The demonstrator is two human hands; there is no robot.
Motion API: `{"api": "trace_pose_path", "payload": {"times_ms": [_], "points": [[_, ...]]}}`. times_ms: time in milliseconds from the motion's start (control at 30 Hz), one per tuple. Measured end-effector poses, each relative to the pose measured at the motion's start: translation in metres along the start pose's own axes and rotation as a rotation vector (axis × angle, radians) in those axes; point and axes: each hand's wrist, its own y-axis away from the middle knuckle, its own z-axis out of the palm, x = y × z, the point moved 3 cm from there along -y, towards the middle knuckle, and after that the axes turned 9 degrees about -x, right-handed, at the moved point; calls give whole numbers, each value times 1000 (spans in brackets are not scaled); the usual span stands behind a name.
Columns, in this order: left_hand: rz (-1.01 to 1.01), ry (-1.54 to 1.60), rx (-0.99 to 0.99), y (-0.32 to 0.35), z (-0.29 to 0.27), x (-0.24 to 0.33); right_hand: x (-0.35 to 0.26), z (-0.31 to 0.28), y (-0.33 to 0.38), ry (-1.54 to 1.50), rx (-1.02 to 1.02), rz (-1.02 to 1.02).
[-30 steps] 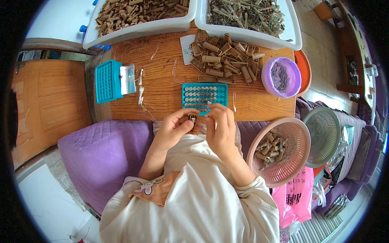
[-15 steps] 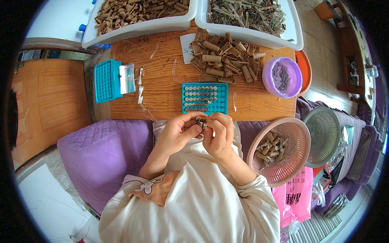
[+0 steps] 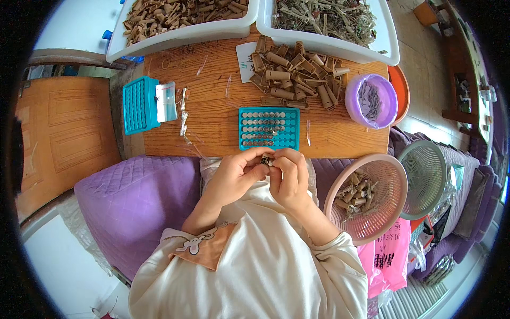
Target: The person assembles electronic circuit boards and small components into cardboard tubes by hand.
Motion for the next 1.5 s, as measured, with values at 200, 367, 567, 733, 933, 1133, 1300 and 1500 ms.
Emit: {"api": "trace_pose_path", "payload": {"times_ms": [200, 367, 567, 733, 933, 1133, 1300, 1500], "points": [[-32, -7, 1, 1, 0, -5, 1, -9, -11, -45, -282, 69], [-52, 29, 47, 0, 3, -7, 2, -16, -19, -56, -314, 20], [27, -289, 69, 0, 6, 1, -4, -31, -33, -55, -575, 162], [22, -528, -58, 1, 11, 14, -4, -38, -38, -80, -822, 314], [38, -512, -189, 2, 13, 7, -5, -37, -31, -143, -919, 346], [-82, -68, -323, -5, 11, -28, 2, -35, -28, -220, -858, 470], [-127, 688, -295, -9, -3, -42, 21, -35, -40, -346, -595, 414], [-35, 764, -195, -7, -21, -37, 86, -32, -62, 91, -202, 410]]}}
